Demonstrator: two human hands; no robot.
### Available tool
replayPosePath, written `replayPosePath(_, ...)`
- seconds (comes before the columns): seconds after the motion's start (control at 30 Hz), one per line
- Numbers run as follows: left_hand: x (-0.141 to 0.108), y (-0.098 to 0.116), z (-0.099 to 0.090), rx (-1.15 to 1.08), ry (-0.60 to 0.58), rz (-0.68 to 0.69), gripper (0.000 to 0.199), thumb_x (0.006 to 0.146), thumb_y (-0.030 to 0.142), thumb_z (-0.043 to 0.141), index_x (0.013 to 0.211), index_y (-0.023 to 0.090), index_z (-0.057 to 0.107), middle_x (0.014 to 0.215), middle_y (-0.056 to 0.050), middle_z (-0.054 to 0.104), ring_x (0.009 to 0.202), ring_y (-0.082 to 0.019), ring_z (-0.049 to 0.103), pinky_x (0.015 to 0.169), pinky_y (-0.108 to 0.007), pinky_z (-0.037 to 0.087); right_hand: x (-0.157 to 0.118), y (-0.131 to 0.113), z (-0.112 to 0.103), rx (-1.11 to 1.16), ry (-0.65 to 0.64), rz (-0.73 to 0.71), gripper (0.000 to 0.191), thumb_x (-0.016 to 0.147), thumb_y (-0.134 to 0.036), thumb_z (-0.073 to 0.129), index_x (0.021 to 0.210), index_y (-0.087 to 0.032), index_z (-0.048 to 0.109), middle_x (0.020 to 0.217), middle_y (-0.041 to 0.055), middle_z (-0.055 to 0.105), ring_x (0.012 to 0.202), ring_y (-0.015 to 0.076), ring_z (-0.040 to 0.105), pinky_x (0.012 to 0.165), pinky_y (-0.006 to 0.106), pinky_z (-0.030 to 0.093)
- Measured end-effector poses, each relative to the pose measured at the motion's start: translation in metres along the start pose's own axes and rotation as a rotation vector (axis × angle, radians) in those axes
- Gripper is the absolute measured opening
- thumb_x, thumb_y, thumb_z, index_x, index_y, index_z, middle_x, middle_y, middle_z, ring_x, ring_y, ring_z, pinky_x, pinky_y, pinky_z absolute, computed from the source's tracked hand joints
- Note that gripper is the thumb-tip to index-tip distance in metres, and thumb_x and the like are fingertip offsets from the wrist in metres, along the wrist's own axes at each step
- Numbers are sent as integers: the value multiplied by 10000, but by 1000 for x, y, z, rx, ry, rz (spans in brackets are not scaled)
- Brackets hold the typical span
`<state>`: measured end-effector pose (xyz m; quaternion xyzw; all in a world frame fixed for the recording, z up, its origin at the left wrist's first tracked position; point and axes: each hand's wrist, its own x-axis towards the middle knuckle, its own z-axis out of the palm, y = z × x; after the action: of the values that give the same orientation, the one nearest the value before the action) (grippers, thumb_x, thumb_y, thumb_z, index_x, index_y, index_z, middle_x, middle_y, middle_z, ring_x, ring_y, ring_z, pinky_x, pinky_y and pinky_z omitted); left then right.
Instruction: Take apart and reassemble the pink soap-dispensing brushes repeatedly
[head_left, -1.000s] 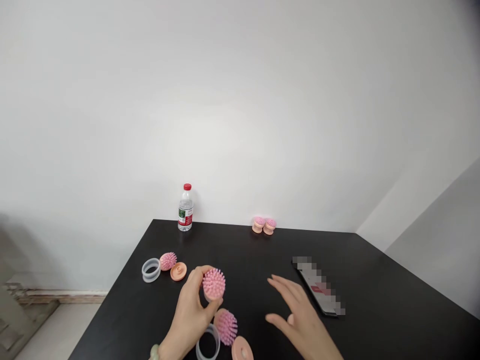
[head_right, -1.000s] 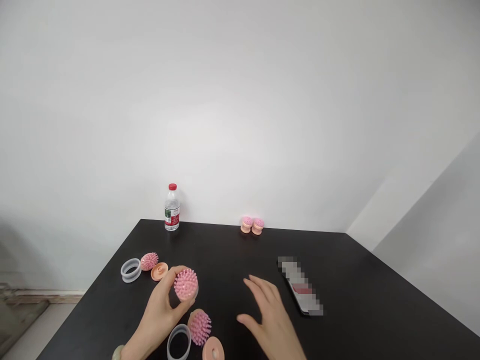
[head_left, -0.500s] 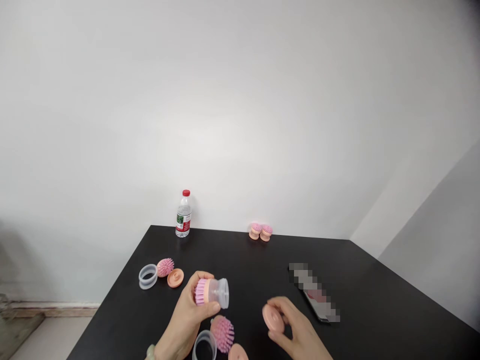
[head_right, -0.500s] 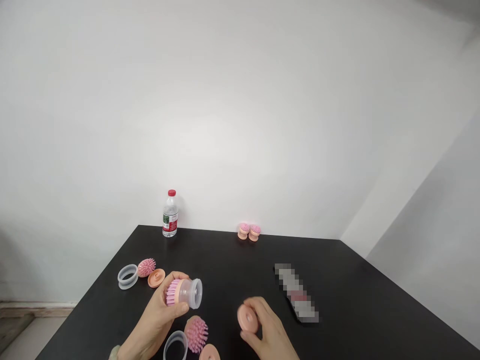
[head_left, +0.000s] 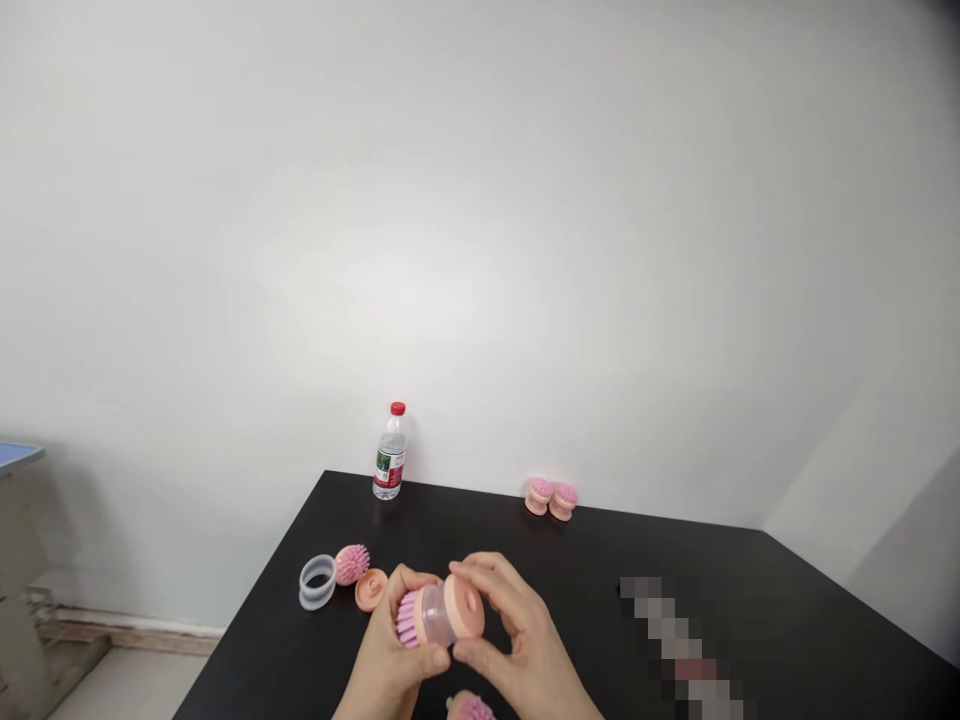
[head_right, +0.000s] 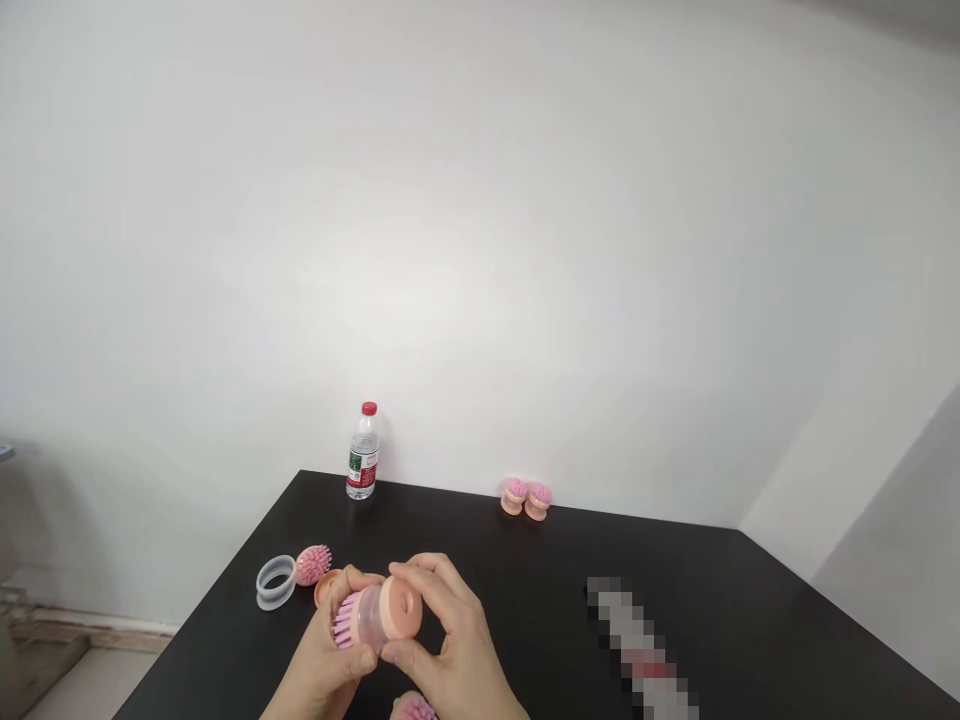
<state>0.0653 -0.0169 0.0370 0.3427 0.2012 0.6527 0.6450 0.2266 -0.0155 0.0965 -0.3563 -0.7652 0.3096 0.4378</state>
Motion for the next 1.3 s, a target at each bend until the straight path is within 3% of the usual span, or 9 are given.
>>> replayPosePath(0.13, -1, 3, 1, -43, -4, -49, 622, 430, 395, 999, 909, 195, 656, 805, 12, 630, 713, -103, 539, 633, -209, 387, 7, -9, -3, -45, -44, 54, 581, 667, -69, 786, 1196, -291, 696, 1118, 45, 622, 1039, 262, 636, 931, 359, 512)
replayPosePath(0.3, -5, 7, 3, -195, -156, -200, 447, 602, 473, 917, 806, 179, 649, 761, 23, 585, 639, -73, 509, 586, -190, 394, 9, -21, -8, -80, -139, 5, 552, 614, -60, 869, 1088, -292, 708, 1077, 25, 631, 955, 245, 660, 857, 325, 549)
replayPosePath(0.47, -9, 0, -10, -290, -177, -442, 396, 715, 522, 826, 921, 213, 692, 799, -11, 678, 667, -142, 656, 637, -249, 487, 8, -30, -18, -163, -279, -246, 159, 943, -175, 637, 1048, -284, 686, 1091, 47, 654, 1005, 202, 645, 882, 303, 561)
replayPosePath(0.6, -9, -4, -17, -265, -181, -602, 418, 814, 534, 737, 972, 151, 686, 741, -33, 711, 599, -116, 680, 646, -220, 504, 7, -37, -28, -210, -318, -468, 284, 1071, -290, 416, 956, -233, 669, 1057, 53, 687, 1072, 185, 621, 957, 311, 531)
replayPosePath(0.7, -7, -1, -10, -210, -176, -522, 418, 722, 510, 831, 879, 168, 647, 745, -11, 694, 593, -97, 647, 622, -204, 490, 6, -35, -27, -342, -248, -326, 350, 1049, -471, 427, 967, -218, 654, 1020, 61, 688, 955, 187, 652, 834, 288, 553)
replayPosePath(0.87, -2, 3, 2, 47, -142, -165, 630, 394, 429, 1002, 834, 176, 629, 740, 16, 657, 629, -79, 535, 576, -170, 372, 3, -5, -8, -539, 141, -349, 723, 868, -847, 303, 616, -198, 496, 552, -11, 519, 469, 131, 492, 476, 270, 374)
replayPosePath(1.0, -1, 4, 3, 221, 3, -10, 711, 316, 441, 1006, 901, 215, 671, 872, 6, 673, 751, -146, 584, 661, -229, 431, 4, 2, -3, -503, 115, -290, 735, 884, -833, 239, 637, -194, 506, 609, -1, 547, 518, 137, 527, 502, 258, 393)
replayPosePath(1.13, -1, 9, 1, 335, 54, 39, 687, 352, 524, 975, 881, 197, 683, 810, 20, 607, 694, -130, 527, 617, -229, 389, 3, -9, -13, -428, -29, -214, 536, 916, -683, 522, 991, -169, 653, 875, 55, 637, 745, 194, 626, 662, 291, 529)
replayPosePath(1.3, 1, 10, -1, 344, -41, 11, 606, 466, 595, 921, 797, 167, 647, 712, 38, 548, 616, -87, 460, 567, -203, 342, 1, -20, -25, -382, -207, -173, 462, 841, -164, 771, 1266, -211, 597, 1131, 78, 609, 1024, 220, 624, 907, 298, 533)
